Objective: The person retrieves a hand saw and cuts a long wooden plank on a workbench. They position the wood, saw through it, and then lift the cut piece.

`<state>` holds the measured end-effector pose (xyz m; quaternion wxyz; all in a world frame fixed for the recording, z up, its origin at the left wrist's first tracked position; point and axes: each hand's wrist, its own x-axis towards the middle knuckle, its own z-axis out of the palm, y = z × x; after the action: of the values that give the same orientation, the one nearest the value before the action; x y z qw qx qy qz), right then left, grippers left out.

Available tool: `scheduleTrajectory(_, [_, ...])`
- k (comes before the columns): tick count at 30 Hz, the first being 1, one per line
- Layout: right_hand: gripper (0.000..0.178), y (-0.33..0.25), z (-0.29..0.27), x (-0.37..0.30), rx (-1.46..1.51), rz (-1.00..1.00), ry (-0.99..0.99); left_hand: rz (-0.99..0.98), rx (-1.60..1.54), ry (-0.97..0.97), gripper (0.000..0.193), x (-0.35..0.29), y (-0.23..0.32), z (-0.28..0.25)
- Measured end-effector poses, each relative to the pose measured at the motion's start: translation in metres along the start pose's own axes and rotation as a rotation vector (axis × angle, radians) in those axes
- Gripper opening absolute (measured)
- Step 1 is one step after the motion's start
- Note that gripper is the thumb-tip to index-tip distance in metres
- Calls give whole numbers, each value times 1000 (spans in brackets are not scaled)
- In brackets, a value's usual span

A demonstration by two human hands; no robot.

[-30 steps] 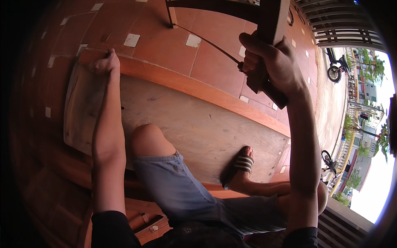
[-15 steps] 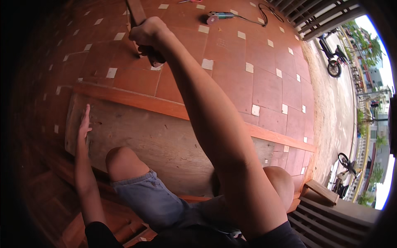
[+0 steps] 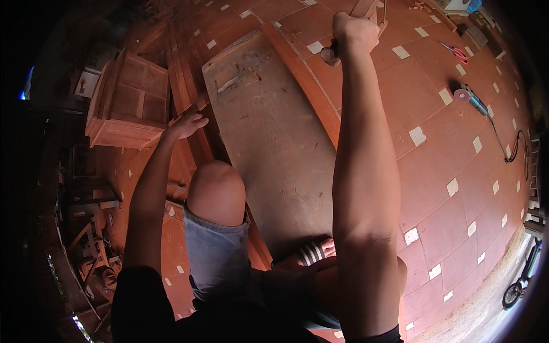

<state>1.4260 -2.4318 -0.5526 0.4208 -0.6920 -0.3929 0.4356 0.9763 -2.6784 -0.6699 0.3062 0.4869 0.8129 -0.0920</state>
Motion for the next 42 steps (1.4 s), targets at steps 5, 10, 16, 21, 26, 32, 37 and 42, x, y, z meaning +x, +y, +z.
scheduleTrajectory(5, [26,-3,4,-2,79,23,-51,-109,109,-18,79,-47,28,-17])
scheduleTrajectory(10, [17,-11,-7,-13,121,55,-106,-52,73,-102,73,-46,54,-22])
scheduleTrajectory(16, [26,-5,-17,3,64,22,-139,42,203,-94,70,-7,120,-15])
scheduleTrajectory(21, [38,1,-40,17,-6,52,-115,177,262,-80,79,30,173,0])
scheduleTrajectory(26, [41,5,-73,17,-56,101,-213,329,406,-54,77,62,215,17])
scheduleTrajectory(32, [41,25,-77,19,-211,29,-171,581,553,75,90,91,274,44])
scheduleTrajectory(37, [41,31,-91,2,-360,40,-250,849,660,227,97,105,299,77])
scheduleTrajectory(42, [41,26,-83,10,-484,108,-96,1409,646,131,86,73,361,133])
